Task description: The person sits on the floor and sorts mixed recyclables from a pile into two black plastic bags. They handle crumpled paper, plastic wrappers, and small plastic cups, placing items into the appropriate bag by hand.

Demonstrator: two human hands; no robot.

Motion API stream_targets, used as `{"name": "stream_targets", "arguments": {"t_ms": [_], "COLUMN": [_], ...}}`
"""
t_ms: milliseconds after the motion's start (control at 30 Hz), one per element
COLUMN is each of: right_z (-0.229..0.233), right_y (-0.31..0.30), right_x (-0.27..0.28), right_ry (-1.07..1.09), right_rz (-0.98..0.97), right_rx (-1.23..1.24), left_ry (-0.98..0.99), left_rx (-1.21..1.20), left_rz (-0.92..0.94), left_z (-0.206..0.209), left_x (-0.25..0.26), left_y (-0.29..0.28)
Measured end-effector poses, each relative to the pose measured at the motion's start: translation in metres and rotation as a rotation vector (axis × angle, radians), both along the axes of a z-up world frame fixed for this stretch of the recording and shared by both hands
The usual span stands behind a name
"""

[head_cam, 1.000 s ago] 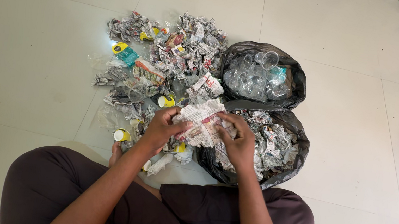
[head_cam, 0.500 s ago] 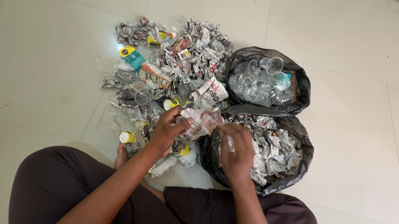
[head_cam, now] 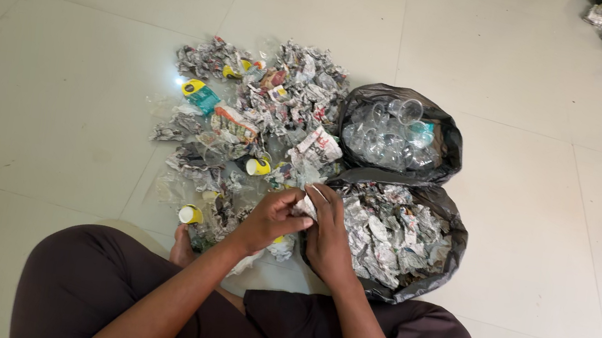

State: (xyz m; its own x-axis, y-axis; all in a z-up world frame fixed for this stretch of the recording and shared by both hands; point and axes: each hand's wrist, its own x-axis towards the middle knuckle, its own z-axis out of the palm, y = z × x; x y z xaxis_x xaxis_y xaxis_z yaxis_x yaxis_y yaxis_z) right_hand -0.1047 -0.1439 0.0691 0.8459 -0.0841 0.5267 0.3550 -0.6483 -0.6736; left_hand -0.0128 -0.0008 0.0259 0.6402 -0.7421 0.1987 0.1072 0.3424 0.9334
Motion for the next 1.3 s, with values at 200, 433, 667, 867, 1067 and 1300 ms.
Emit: {"name": "stream_targets", "arguments": {"t_ms": [200,433,667,867,1067,1300], "right_z": [0.000,-0.002,-0.012,-0.011,-0.011,-0.001], "right_y": [-0.019,-0.045,-0.067,-0.118,-0.161,-0.175], "right_x": [0.000,-0.003,0.000,-0.006,-0.034,-0.048], "right_ry": [0.007,0.034,0.201,0.079,-0.192,-0.184], "right_rz": [-0.061,-0.185,-0.349,-0.504,-0.549,-0.616], "right_rx": [0.039,0.041,0.103,0.181,0.246,0.412], "left_ry": [-0.001,-0.014,-0.003,-0.012,0.008,0.010], "left_rx": [0.038,0.152,0.172,0.193,0.213,0.272], "left_rz": [0.012,0.123,0.117,0.091,0.064,0.072], "left_z": [0.003,-0.003,-0.010,-0.014,-0.021,-0.026], "left_x": [0.003,0.012,0.012,0.014,0.014,0.013], "left_y": [0.000,0.006,0.007,0.006,0.004,0.001]}}
